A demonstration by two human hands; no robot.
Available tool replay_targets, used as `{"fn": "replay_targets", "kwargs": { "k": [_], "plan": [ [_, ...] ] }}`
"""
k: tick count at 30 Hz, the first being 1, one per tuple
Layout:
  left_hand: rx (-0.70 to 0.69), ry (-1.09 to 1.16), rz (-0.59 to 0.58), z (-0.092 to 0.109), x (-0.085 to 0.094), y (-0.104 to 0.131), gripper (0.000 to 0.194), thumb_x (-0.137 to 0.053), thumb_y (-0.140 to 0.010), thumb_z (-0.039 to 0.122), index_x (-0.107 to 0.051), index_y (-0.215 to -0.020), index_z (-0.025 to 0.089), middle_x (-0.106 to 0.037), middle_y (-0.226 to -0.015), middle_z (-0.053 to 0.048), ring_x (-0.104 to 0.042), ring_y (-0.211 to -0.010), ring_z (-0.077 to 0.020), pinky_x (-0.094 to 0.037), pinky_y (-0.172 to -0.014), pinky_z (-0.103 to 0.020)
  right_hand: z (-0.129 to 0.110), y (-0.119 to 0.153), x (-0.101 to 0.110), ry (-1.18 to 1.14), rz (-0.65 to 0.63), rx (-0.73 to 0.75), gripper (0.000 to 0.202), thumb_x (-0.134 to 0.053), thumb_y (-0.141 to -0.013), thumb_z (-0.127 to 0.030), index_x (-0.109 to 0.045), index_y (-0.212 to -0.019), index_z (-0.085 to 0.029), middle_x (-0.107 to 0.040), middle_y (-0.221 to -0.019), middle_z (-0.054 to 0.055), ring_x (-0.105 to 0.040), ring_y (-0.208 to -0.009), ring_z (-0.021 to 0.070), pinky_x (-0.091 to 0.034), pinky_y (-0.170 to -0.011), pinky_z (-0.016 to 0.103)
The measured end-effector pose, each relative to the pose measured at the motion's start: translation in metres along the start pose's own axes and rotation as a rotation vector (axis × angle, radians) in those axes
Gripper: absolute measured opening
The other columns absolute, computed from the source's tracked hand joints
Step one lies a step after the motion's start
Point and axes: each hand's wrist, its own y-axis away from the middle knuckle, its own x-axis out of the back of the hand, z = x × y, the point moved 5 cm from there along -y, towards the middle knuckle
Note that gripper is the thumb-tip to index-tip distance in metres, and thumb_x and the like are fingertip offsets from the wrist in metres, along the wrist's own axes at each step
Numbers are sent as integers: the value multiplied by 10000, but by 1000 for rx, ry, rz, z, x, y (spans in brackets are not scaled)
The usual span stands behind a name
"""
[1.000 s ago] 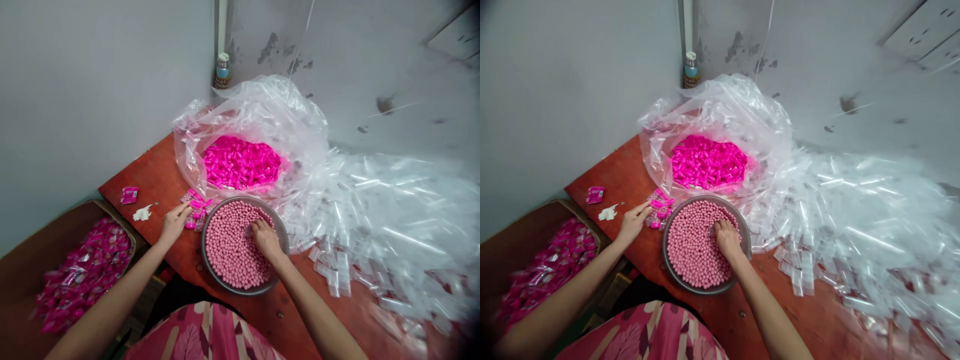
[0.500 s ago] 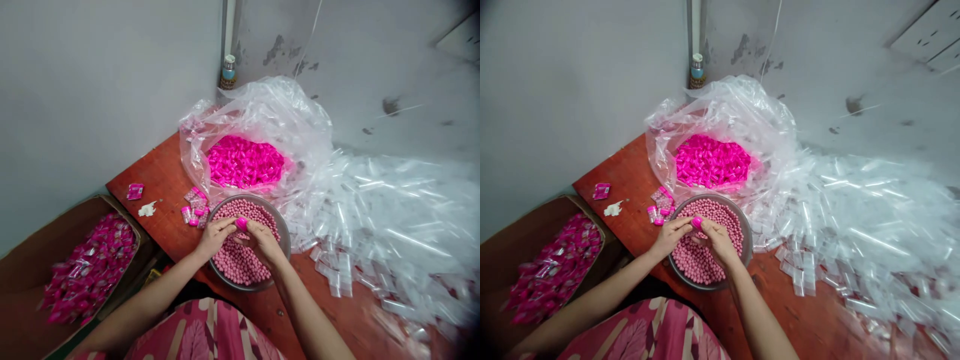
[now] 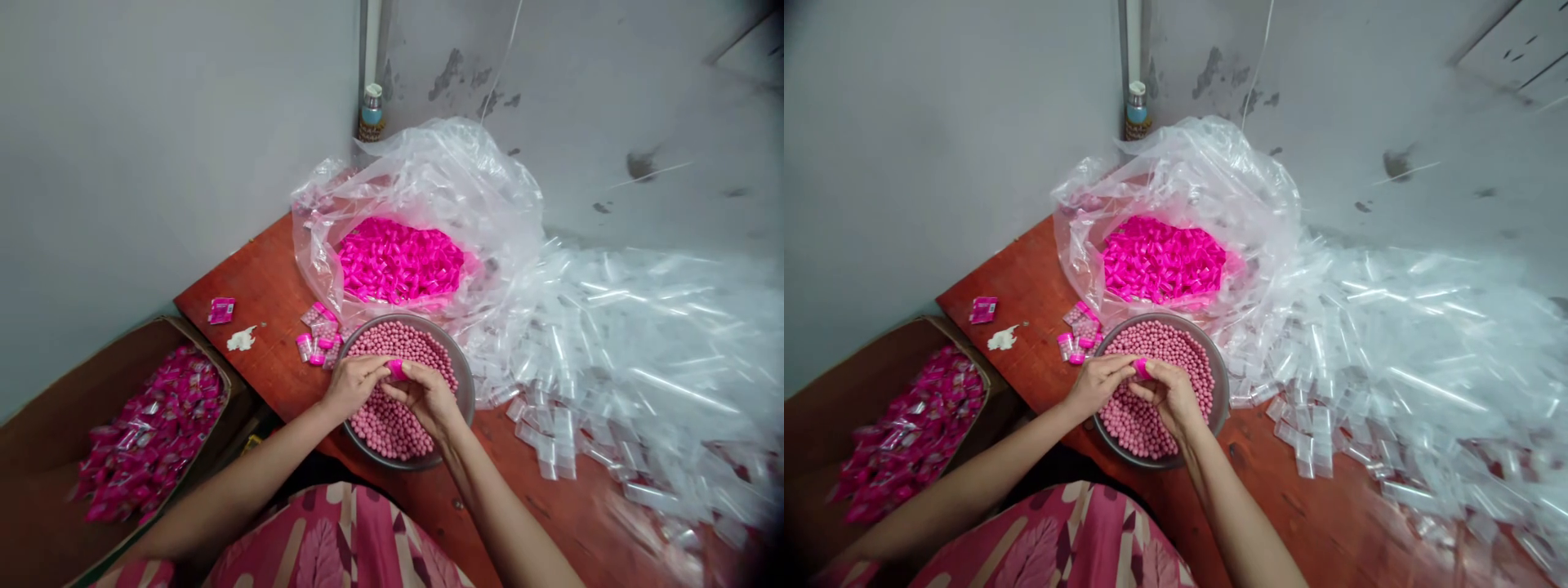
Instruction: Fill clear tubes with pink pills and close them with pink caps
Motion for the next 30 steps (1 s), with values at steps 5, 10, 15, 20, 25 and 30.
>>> {"fn": "replay_targets", "kwargs": {
  "k": [5,10,15,20,25,30],
  "plan": [
    [270,203,104,-39,-2,-1,317,-523,-766,300,-612,-1038,164,-639,-1042,-61,-595,-933,-203,-464,-830,-341,-22,-18,35,361,41,105,322,-525,-764,-409,-569,-1023,-223,-588,-1062,52,-593,-856,180,-480,-749,377],
    [405,236,281,-84,40,0,450,-492,-776,348,-500,-1174,139,-660,-992,-77,-627,-828,-193,-488,-776,-349,-37,-25,80,1470,168,393,314,-497,-788,-286,-536,-1091,-217,-549,-1138,78,-477,-1052,227,-360,-903,408],
    [471,-131,486,-120,102,2,379,-497,-763,345,-584,-1079,153,-619,-1077,-85,-571,-981,-224,-418,-878,-375,-2,-37,79,2023,7,355,290,-437,-817,-198,-510,-1097,-192,-582,-1032,88,-481,-995,198,-387,-822,306],
    [391,-175,395,-104,96,8,385,-486,-772,364,-579,-1085,160,-628,-1063,-73,-582,-962,-209,-428,-869,-343,0,-43,73,2063,51,325,174,-412,-834,-235,-544,-936,-184,-571,-926,79,-501,-871,185,-387,-749,271],
    [285,-77,295,-65,55,15,343,-478,-792,334,-583,-1076,172,-647,-1024,-58,-592,-937,-179,-445,-860,-313,-13,-43,74,1894,156,360,214,-337,-834,-136,-543,-884,-159,-553,-941,139,-451,-938,241,-327,-822,366],
    [205,-54,211,-45,28,19,289,-477,-801,280,-594,-1048,188,-658,-987,-52,-599,-909,-171,-455,-848,-329,17,-62,53,1671,66,390,177,-411,-763,-78,-564,-793,-162,-590,-875,103,-495,-875,202,-358,-793,313]
  ]
}}
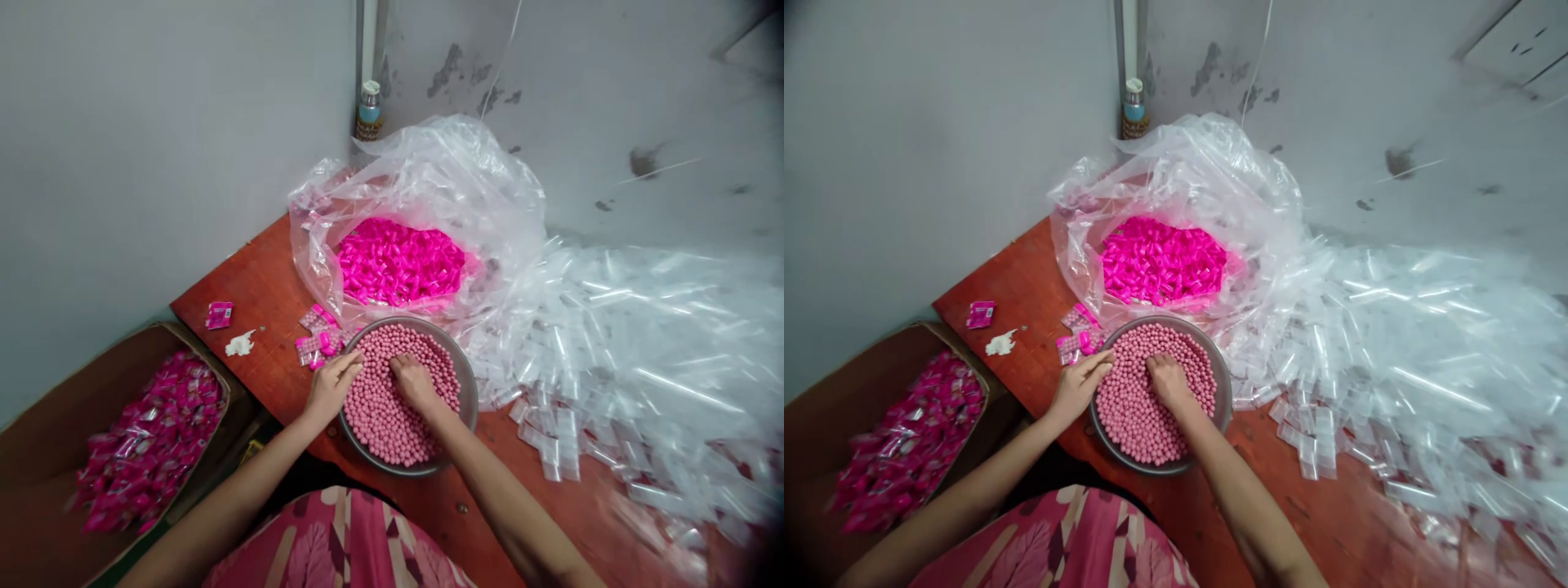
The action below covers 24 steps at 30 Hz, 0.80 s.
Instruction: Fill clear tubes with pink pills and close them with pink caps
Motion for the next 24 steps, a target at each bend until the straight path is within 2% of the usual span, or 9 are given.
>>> {"fn": "replay_targets", "kwargs": {
  "k": [4,6,10,12,14,16,19,21,24],
  "plan": [
    [-33,-51,-35,0,-9,3,298,-479,-799,256,-578,-1073,199,-641,-1024,-60,-588,-934,-180,-448,-855,-338,-13,0,-13,-197,28,12,125,-451,-770,-163,-539,-858,-173,-598,-837,30,-537,-777,149,-411,-707,257],
    [-30,-51,-73,0,-18,3,334,-501,-782,247,-553,-1110,204,-620,-1071,-64,-583,-951,-187,-448,-855,-336,-15,7,-9,-332,53,2,136,-471,-773,-236,-517,-888,-180,-588,-825,7,-545,-750,138,-428,-671,247],
    [-7,-1,-175,5,-39,4,334,-514,-770,249,-563,-1098,204,-630,-1057,-51,-588,-933,-186,-451,-836,-320,-19,29,6,-910,79,-59,198,-576,-702,-306,-511,-864,-213,-569,-799,-24,-552,-720,132,-442,-660,252],
    [5,35,-195,9,-46,5,301,-495,-781,260,-588,-1062,203,-646,-1024,-43,-591,-922,-182,-446,-835,-318,-21,38,14,-1046,80,-75,215,-609,-680,-310,-523,-857,-225,-571,-803,-25,-557,-718,135,-445,-678,264],
    [15,86,-216,11,-49,4,294,-493,-782,264,-598,-1049,202,-648,-1022,-39,-586,-935,-182,-434,-854,-322,-22,45,26,-997,97,-58,279,-617,-684,-302,-522,-939,-240,-579,-863,-11,-566,-741,142,-447,-704,280],
    [27,153,-265,12,-52,4,302,-507,-771,265,-600,-1050,200,-637,-1048,-39,-571,-971,-187,-416,-882,-330,-23,50,42,-846,130,-6,361,-610,-703,-288,-503,-1046,-256,-578,-962,13,-567,-805,155,-439,-749,301],
    [79,299,-365,11,-59,4,333,-524,-757,277,-593,-1068,182,-636,-1048,-54,-584,-943,-201,-442,-848,-342,-28,53,64,-592,140,138,331,-567,-750,-272,-532,-1079,-264,-585,-1008,34,-545,-901,175,-410,-819,329],
    [120,417,-419,12,-63,6,349,-523,-757,279,-584,-1082,167,-644,-1025,-63,-601,-894,-203,-466,-800,-346,-33,53,71,-478,116,241,279,-520,-788,-265,-563,-1064,-267,-601,-982,42,-539,-922,179,-407,-831,336],
    [144,542,-469,14,-66,9,359,-506,-770,270,-565,-1106,158,-642,-1025,-64,-602,-883,-201,-470,-785,-346,-37,54,72,-390,101,305,284,-471,-822,-262,-564,-1090,-273,-590,-997,59,-540,-923,174,-430,-802,330]
  ]
}}
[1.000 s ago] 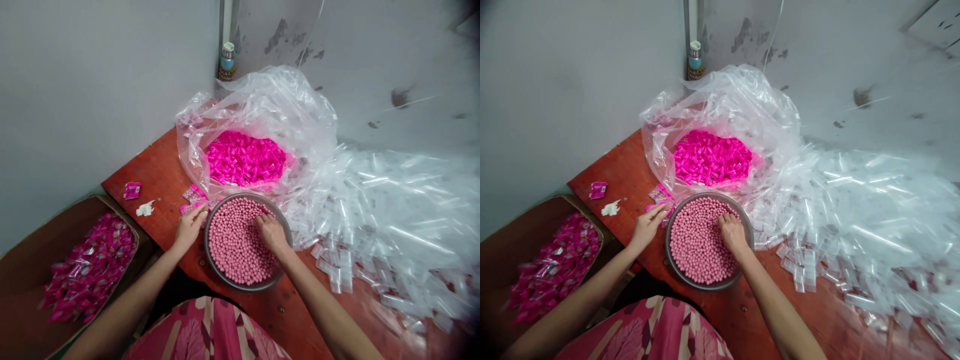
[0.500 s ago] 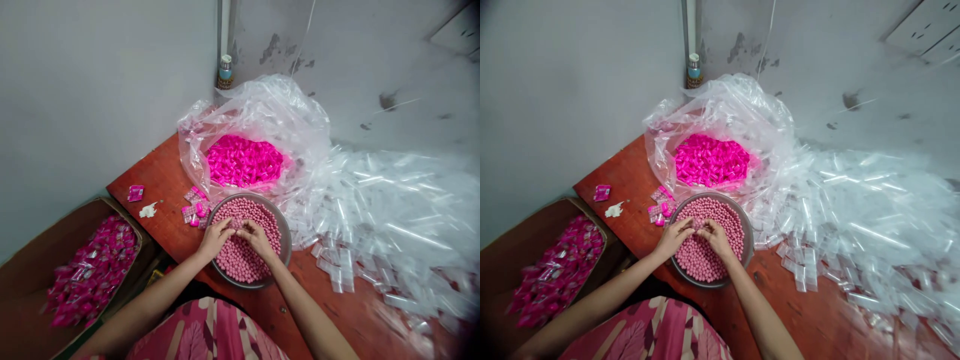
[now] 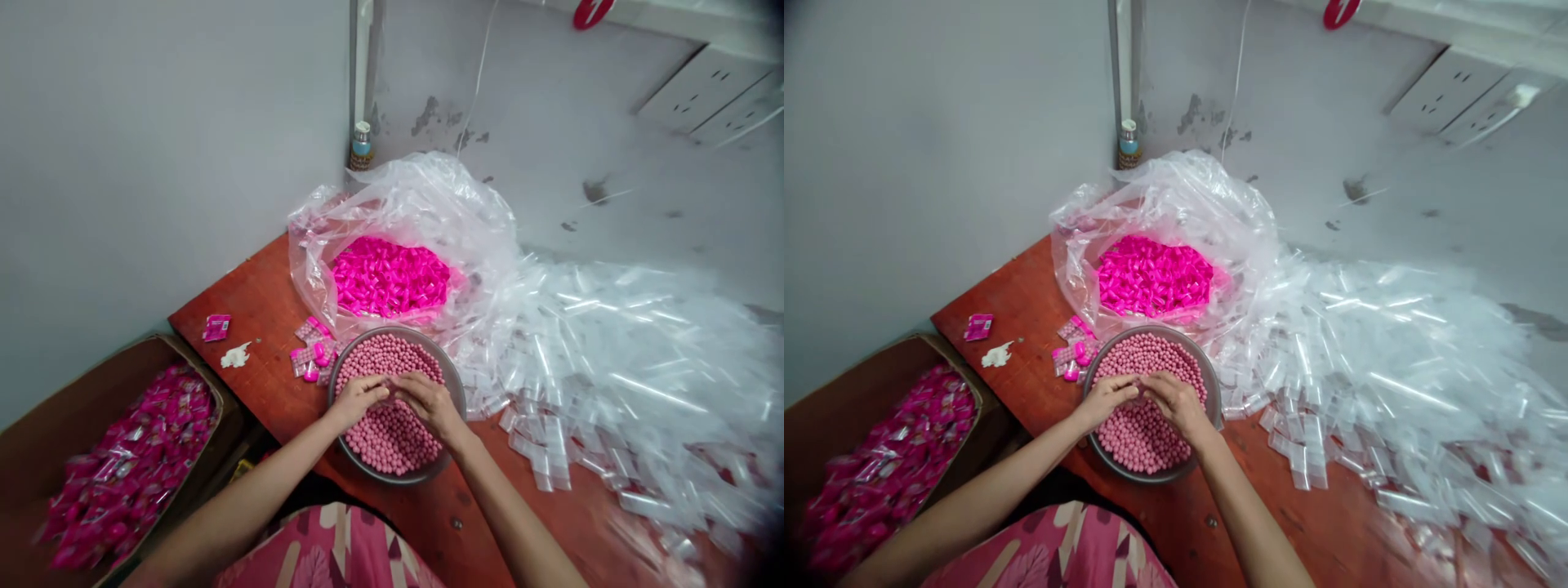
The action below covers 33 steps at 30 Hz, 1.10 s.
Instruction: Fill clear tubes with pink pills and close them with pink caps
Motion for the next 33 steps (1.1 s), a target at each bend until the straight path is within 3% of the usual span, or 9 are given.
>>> {"fn": "replay_targets", "kwargs": {
  "k": [3,5,9,15,19,23,28,30,33],
  "plan": [
    [-49,-75,14,2,6,2,339,-514,-767,257,-584,-1084,159,-639,-1036,-60,-581,-926,-200,-436,-838,-340,-2,0,-5,-51,-84,5,320,-475,-824,-280,-530,-1140,-276,-562,-1063,61,-524,-972,173,-426,-828,337],
    [-96,-169,115,6,17,3,315,-522,-764,251,-604,-1056,165,-639,-1037,-60,-570,-947,-197,-412,-868,-331,0,-3,-6,-161,-131,-46,349,-491,-817,-297,-503,-1165,-280,-539,-1137,49,-489,-1051,181,-396,-883,353],
    [-171,-290,209,19,33,0,267,-545,-754,256,-636,-996,188,-662,-975,-55,-586,-907,-189,-427,-845,-314,21,-31,3,-294,-21,-224,401,-450,-834,-317,-421,-1229,-253,-555,-1147,48,-520,-1036,177,-434,-844,337],
    [-231,-295,213,34,47,-9,252,-538,-766,254,-636,-990,191,-669,-954,-60,-598,-896,-187,-445,-828,-305,83,-121,17,399,91,-413,264,-404,-837,-288,-582,-1004,-189,-638,-981,49,-582,-902,159,-422,-801,266],
    [-189,-258,252,30,59,-12,252,-532,-772,248,-636,-994,192,-671,-943,-59,-604,-868,-182,-460,-796,-288,121,-169,11,558,48,-523,248,-506,-763,-283,-606,-944,-146,-643,-906,136,-584,-889,250,-413,-760,348],
    [-131,-218,271,24,72,-16,256,-530,-776,264,-634,-1000,199,-674,-927,-50,-610,-836,-175,-468,-779,-279,143,-191,-2,645,-27,-589,266,-627,-649,-264,-621,-863,-106,-640,-833,182,-597,-824,300,-426,-683,369],
    [-17,41,335,7,81,-22,319,-523,-772,319,-596,-1049,179,-629,-1046,-67,-596,-906,-208,-487,-785,-341,127,-187,7,633,-38,-523,229,-510,-756,-269,-609,-899,-120,-639,-865,146,-593,-838,253,-421,-708,340],
    [12,144,321,2,77,-25,347,-516,-773,333,-575,-1075,172,-619,-1060,-72,-604,-895,-213,-508,-745,-351,104,-174,16,551,-21,-445,270,-453,-803,-303,-577,-986,-147,-632,-926,101,-586,-854,202,-424,-727,293],
    [-24,57,332,5,72,-27,334,-533,-763,327,-590,-1057,179,-634,-1031,-59,-599,-909,-207,-487,-791,-349,55,-142,25,254,24,-217,318,-432,-828,-345,-531,-1072,-168,-611,-986,65,-571,-874,169,-436,-742,268]
  ]
}}
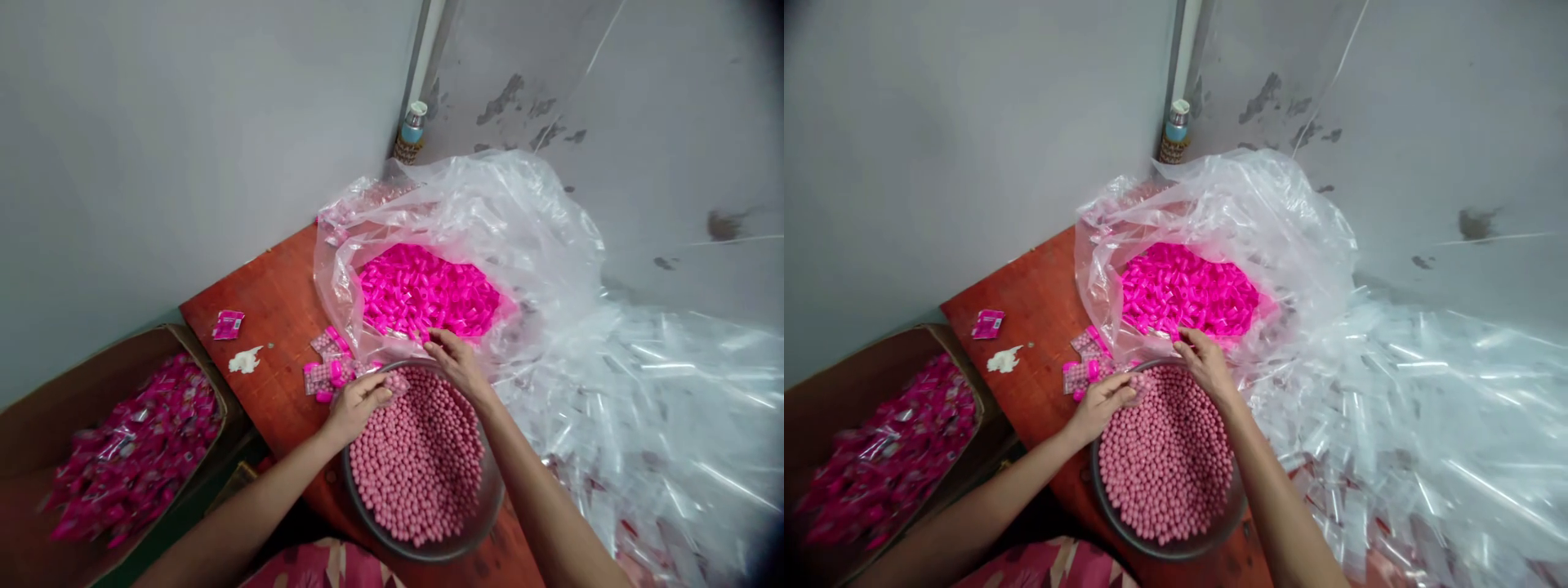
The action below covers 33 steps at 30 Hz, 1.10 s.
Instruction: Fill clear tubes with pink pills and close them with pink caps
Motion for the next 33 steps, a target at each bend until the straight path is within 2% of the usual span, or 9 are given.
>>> {"fn": "replay_targets", "kwargs": {
  "k": [2,6,10,15,19,24,27,30,33],
  "plan": [
    [-75,-129,15,8,-4,2,313,-539,-762,317,-607,-1038,184,-643,-1019,-54,-593,-923,-200,-466,-824,-335,-27,32,10,-136,0,157,300,-439,-835,-330,-523,-1087,-191,-598,-1003,57,-554,-906,171,-430,-779,289],
    [-246,-350,-22,29,-19,12,263,-542,-767,271,-634,-996,181,-655,-997,-54,-596,-904,-185,-446,-826,-296,-58,82,15,-60,3,323,277,-446,-844,-278,-505,-1110,-233,-587,-925,53,-543,-863,172,-438,-758,306],
    [-360,-470,-127,45,-39,27,215,-515,-787,221,-650,-950,188,-674,-897,-39,-606,-799,-158,-450,-747,-262,-60,113,11,93,32,367,299,-424,-853,-255,-464,-1148,-223,-550,-852,62,-534,-787,168,-456,-693,291],
    [-429,-534,-194,47,-59,46,206,-471,-813,227,-661,-866,167,-661,-803,-44,-596,-739,-150,-439,-687,-244,-57,144,8,278,38,320,313,-378,-864,-213,-429,-1173,-185,-511,-792,60,-511,-692,155,-443,-612,254],
    [-482,-695,-284,45,-71,57,251,-417,-833,241,-657,-846,168,-647,-794,-62,-587,-761,-163,-424,-706,-251,-57,159,6,391,-36,300,308,-358,-861,-182,-444,-1157,-169,-500,-760,54,-496,-663,157,-431,-597,255],
    [-484,-789,-371,49,-78,59,251,-424,-818,228,-658,-741,179,-624,-691,-45,-561,-665,-152,-399,-661,-244,-50,167,16,262,-68,344,314,-385,-865,-239,-448,-1171,-203,-543,-806,51,-537,-695,143,-460,-620,247],
    [-459,-736,-440,51,-82,59,236,-476,-787,237,-649,-639,176,-603,-594,-20,-533,-584,-134,-383,-618,-228,-56,166,28,265,-92,376,432,-441,-837,-288,-364,-1256,-214,-557,-1024,89,-543,-916,180,-472,-733,293],
    [-411,-668,-472,49,-84,60,227,-499,-768,237,-650,-614,167,-607,-570,-6,-521,-543,-123,-381,-584,-217,-76,162,39,365,-147,475,588,-483,-797,-286,-240,-1326,-200,-373,-1309,105,-345,-1194,227,-372,-916,396],
    [-298,-578,-408,41,-79,60,238,-496,-762,243,-664,-621,153,-623,-571,6,-531,-524,-124,-383,-533,-211,-90,158,41,447,-238,541,516,-461,-800,-222,-306,-1290,-254,-392,-1309,58,-340,-1200,213,-327,-945,425]
  ]
}}
